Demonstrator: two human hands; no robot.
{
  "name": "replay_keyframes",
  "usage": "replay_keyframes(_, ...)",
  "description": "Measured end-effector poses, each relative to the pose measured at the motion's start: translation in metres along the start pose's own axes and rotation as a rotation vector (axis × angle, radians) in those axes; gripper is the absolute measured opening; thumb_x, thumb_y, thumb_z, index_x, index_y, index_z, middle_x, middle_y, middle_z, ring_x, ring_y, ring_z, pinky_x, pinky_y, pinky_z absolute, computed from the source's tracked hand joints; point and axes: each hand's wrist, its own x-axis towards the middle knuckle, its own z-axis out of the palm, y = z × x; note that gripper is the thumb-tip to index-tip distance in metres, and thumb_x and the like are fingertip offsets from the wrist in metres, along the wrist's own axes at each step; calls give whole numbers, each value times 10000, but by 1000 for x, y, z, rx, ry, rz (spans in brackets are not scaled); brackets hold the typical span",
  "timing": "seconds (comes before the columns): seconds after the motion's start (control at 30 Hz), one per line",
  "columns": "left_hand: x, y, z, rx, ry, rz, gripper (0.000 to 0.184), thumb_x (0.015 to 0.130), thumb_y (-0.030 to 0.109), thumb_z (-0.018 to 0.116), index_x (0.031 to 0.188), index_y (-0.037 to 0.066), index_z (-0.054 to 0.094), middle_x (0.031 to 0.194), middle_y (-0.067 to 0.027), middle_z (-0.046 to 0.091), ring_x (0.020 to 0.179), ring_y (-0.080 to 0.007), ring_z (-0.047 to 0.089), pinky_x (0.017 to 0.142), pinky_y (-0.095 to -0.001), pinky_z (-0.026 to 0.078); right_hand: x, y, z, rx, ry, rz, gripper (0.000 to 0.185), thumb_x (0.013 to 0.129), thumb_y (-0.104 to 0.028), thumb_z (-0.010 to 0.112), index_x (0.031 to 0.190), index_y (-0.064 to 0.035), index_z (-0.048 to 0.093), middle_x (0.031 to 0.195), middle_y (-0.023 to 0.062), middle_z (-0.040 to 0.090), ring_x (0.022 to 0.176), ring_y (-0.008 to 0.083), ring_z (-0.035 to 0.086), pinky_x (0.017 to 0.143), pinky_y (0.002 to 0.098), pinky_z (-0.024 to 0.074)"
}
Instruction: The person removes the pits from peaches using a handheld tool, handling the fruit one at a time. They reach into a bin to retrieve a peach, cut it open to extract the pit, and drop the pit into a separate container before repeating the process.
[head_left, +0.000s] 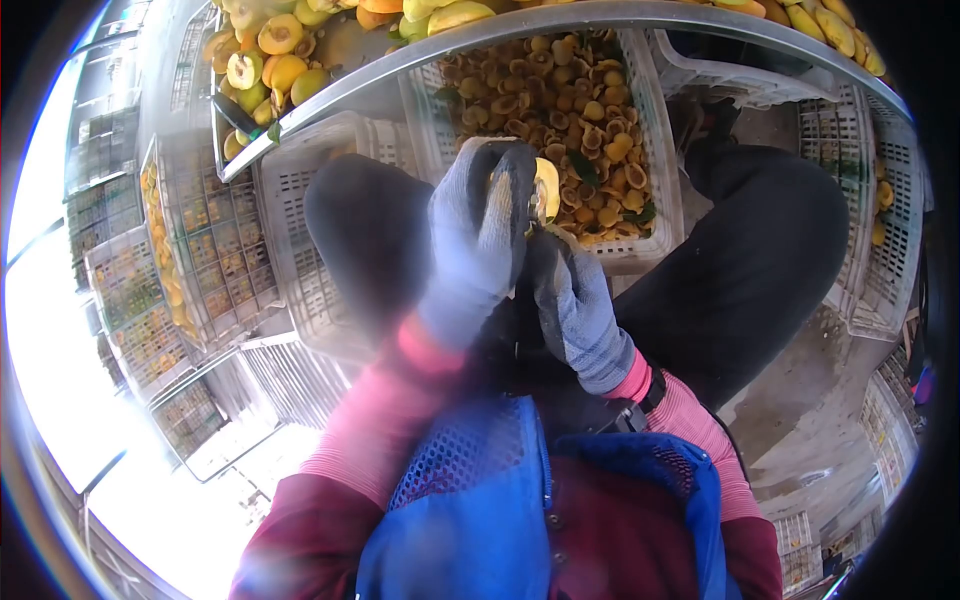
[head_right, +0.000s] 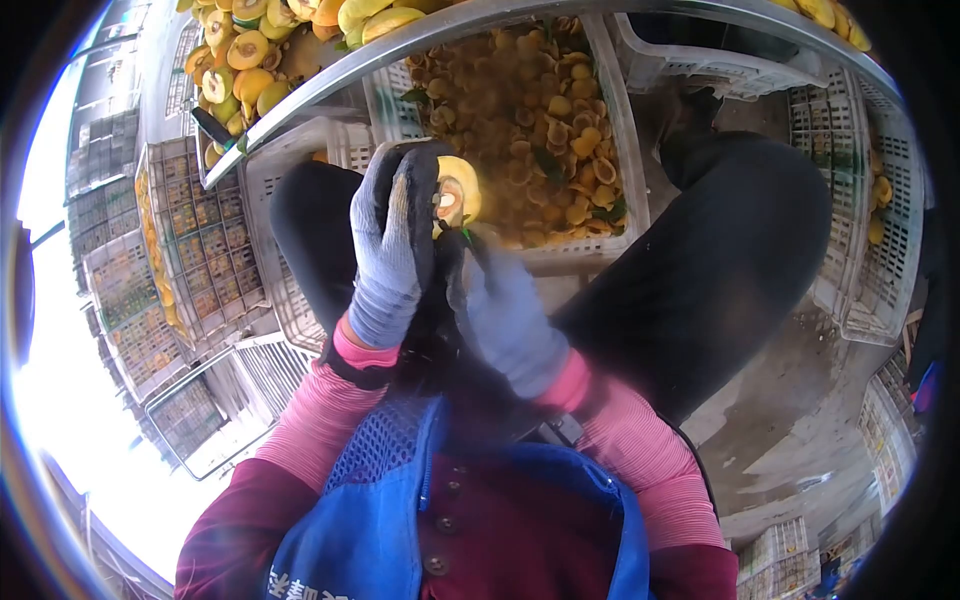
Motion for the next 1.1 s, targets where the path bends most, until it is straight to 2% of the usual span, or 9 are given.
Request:
replay_keyframes(0.07,2,8,-7,-113,-114,-179,220,902,197,510,939,-9,579,811,-100,588,715,-174,578,662,-272,455,1,-7,-10,175,-140,241,336,955,-165,449,1230,27,451,1050,111,566,938,195,549,825,298,439)
replay_keyframes(0.1,7,13,-13,-135,-235,-310,263,932,129,462,1087,-64,552,1016,-95,604,915,-146,558,837,-249,429,2,-8,-13,250,-181,318,344,966,-187,442,1235,28,452,1074,98,562,972,166,544,846,280,435)
replay_keyframes(0.23,14,8,-27,-297,-333,-281,235,909,110,490,1052,-62,561,962,-91,602,887,-134,563,805,-251,438,-1,23,1,226,-107,36,243,948,-190,491,1114,-12,507,833,38,549,718,92,524,619,233,421)
replay_keyframes(0.3,14,10,-23,-176,-308,-154,188,897,104,486,945,-50,583,855,-122,581,800,-182,588,713,-279,461,6,3,-1,411,-139,176,206,942,-208,509,1059,-38,523,722,10,527,585,73,497,504,215,393)
replay_keyframes(0.37,10,14,-21,-196,-292,-188,187,894,95,478,948,-47,587,838,-125,586,775,-177,591,702,-279,464,13,-39,-18,927,-273,712,227,954,-264,491,1031,-53,527,685,-1,507,521,76,470,449,202,359)
replay_keyframes(0.57,3,8,-17,-118,-226,-222,136,837,76,564,929,-16,604,768,-120,625,715,-175,615,663,-285,481,15,-40,-21,780,-368,832,355,941,-454,447,874,-111,512,581,-16,452,395,86,387,326,224,281)
replay_keyframes(0.67,1,-4,-16,30,-207,39,154,836,89,562,944,-11,604,782,-122,630,726,-168,618,673,-282,484,12,-30,-19,1008,-455,912,485,922,-554,388,858,-85,496,529,-12,384,339,78,316,285,221,283)
replay_keyframes(1.07,5,-21,-9,-268,-329,-84,215,889,155,540,982,-30,597,830,-55,629,747,-105,584,673,-246,475,13,-7,-10,2156,-836,910,446,939,-542,341,934,-119,483,556,-24,397,369,79,356,313,240,288)
replay_keyframes(1.1,2,-14,-8,-386,-317,-262,214,887,166,551,967,-25,604,852,-74,633,770,-114,586,684,-255,479,12,-6,-8,2161,-827,913,437,943,-523,345,908,-108,475,544,-22,399,360,70,369,294,227,310)
